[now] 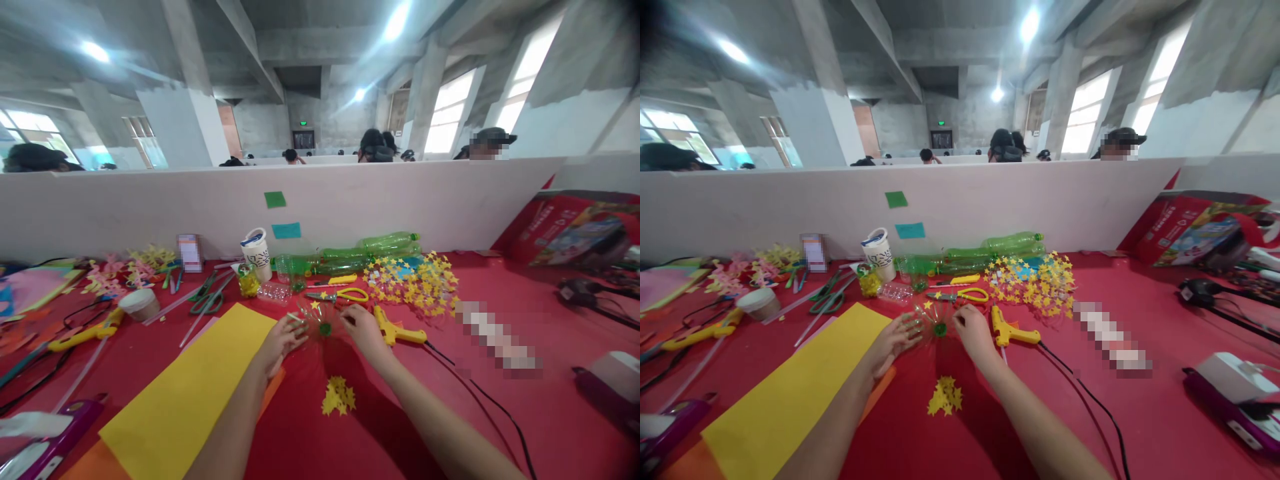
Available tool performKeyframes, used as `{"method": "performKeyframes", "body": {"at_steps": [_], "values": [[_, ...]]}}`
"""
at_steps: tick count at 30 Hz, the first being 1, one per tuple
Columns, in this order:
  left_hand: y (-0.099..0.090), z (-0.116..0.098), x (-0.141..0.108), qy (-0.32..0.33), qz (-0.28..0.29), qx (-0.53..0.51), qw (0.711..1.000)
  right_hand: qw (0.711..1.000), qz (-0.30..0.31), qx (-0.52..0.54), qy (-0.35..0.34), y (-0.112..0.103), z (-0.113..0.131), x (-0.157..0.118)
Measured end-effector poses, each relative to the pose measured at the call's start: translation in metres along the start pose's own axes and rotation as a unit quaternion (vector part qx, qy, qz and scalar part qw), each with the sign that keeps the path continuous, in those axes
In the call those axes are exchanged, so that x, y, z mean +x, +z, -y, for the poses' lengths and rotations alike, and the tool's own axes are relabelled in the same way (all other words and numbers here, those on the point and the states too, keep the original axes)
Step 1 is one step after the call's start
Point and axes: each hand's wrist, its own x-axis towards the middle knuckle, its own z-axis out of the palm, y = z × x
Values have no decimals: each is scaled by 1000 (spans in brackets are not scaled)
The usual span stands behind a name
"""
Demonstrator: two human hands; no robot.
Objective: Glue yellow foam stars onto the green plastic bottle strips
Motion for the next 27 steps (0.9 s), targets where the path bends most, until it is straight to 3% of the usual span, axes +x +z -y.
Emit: {"method": "performKeyframes", "body": {"at_steps": [9,16,21,22,23,27], "values": [[4,-5,-1,51,-116,124,984,1000,2,-14,-7,-4,-1,-10],[-8,-18,-1,104,-154,192,964,999,0,-30,-15,-16,7,-11],[-13,-31,-14,153,-189,220,945,992,-92,-70,-55,-37,25,-23],[-12,-34,-18,158,-187,228,942,991,-88,-77,-73,-42,29,-29],[-11,-38,-22,161,-179,237,941,991,-60,-81,-83,-46,32,-36],[0,-48,-36,156,-100,284,941,967,173,-143,-120,-44,35,-68]]}}
